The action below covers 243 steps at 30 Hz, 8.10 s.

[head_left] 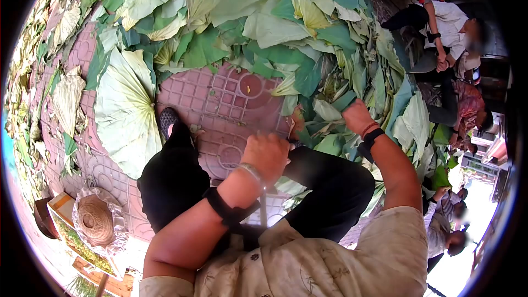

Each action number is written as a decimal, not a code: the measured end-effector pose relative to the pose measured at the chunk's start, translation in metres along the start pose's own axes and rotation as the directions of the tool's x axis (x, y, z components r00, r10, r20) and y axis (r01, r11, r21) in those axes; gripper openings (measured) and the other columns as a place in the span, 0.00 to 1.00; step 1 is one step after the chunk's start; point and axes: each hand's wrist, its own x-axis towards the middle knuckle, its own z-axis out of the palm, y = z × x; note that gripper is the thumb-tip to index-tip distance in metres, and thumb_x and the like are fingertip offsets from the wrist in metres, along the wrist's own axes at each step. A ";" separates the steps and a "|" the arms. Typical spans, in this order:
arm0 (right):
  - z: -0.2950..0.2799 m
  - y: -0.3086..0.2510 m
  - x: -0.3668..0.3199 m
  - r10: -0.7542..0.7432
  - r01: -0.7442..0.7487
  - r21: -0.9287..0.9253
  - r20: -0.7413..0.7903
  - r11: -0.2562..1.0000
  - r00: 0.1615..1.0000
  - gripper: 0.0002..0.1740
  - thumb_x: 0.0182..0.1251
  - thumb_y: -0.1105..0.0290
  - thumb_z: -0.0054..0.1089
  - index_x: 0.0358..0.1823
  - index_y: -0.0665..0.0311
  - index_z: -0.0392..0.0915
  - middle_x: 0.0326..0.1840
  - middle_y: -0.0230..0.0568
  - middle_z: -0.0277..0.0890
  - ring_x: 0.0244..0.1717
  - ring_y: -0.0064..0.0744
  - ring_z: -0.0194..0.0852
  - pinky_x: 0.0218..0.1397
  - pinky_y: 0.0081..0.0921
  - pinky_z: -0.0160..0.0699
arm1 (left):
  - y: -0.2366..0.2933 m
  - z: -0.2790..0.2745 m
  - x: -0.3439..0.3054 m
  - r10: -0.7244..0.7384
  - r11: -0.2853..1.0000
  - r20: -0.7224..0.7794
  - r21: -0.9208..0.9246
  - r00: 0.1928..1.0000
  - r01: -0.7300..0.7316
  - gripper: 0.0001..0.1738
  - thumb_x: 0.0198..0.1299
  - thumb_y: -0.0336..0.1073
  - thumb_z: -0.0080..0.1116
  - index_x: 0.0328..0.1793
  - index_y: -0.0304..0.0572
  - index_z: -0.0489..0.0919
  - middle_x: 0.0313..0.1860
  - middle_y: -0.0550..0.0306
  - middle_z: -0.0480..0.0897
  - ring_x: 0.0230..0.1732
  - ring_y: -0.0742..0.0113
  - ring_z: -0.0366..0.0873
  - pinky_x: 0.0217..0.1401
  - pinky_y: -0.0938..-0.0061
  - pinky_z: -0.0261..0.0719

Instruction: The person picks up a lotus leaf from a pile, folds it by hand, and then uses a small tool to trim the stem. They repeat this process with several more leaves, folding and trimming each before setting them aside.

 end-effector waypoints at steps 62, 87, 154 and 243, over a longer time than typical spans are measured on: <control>-0.189 0.039 0.285 0.569 0.550 0.149 0.152 -0.822 0.808 0.18 0.68 0.70 0.45 0.57 0.67 0.71 0.62 0.47 0.69 0.62 0.47 0.66 0.67 0.49 0.63 | 0.011 -0.058 -0.048 0.210 0.945 -0.172 -0.217 0.962 -0.245 0.13 0.52 0.36 0.49 0.40 0.38 0.77 0.33 0.55 0.73 0.32 0.66 0.72 0.38 0.66 0.70; -0.061 -0.156 0.366 0.230 0.244 -0.019 0.273 -0.970 0.934 0.24 0.63 0.55 0.55 0.53 0.59 0.60 0.58 0.42 0.56 0.72 0.45 0.41 0.75 0.53 0.30 | -0.005 -0.039 -0.056 0.021 0.997 -0.155 -0.067 0.988 -0.032 0.16 0.47 0.34 0.51 0.41 0.35 0.78 0.35 0.53 0.74 0.32 0.66 0.71 0.35 0.73 0.64; -0.002 -0.154 0.438 0.144 0.024 0.961 0.017 -0.276 0.989 0.27 0.58 0.57 0.61 0.55 0.63 0.72 0.57 0.43 0.75 0.57 0.40 0.72 0.61 0.36 0.71 | -0.009 -0.072 -0.035 -0.047 0.964 0.017 -0.263 0.999 0.049 0.13 0.52 0.38 0.46 0.37 0.38 0.75 0.31 0.51 0.71 0.35 0.59 0.69 0.41 0.65 0.65; -0.040 -0.162 0.254 0.358 -0.244 0.871 0.085 0.427 0.930 0.21 0.41 0.56 0.67 0.25 0.67 0.72 0.27 0.55 0.73 0.33 0.51 0.74 0.38 0.40 0.71 | 0.021 -0.069 -0.087 0.089 0.994 -0.013 -0.064 0.996 -0.089 0.10 0.49 0.33 0.51 0.37 0.39 0.77 0.34 0.54 0.75 0.36 0.64 0.74 0.39 0.72 0.64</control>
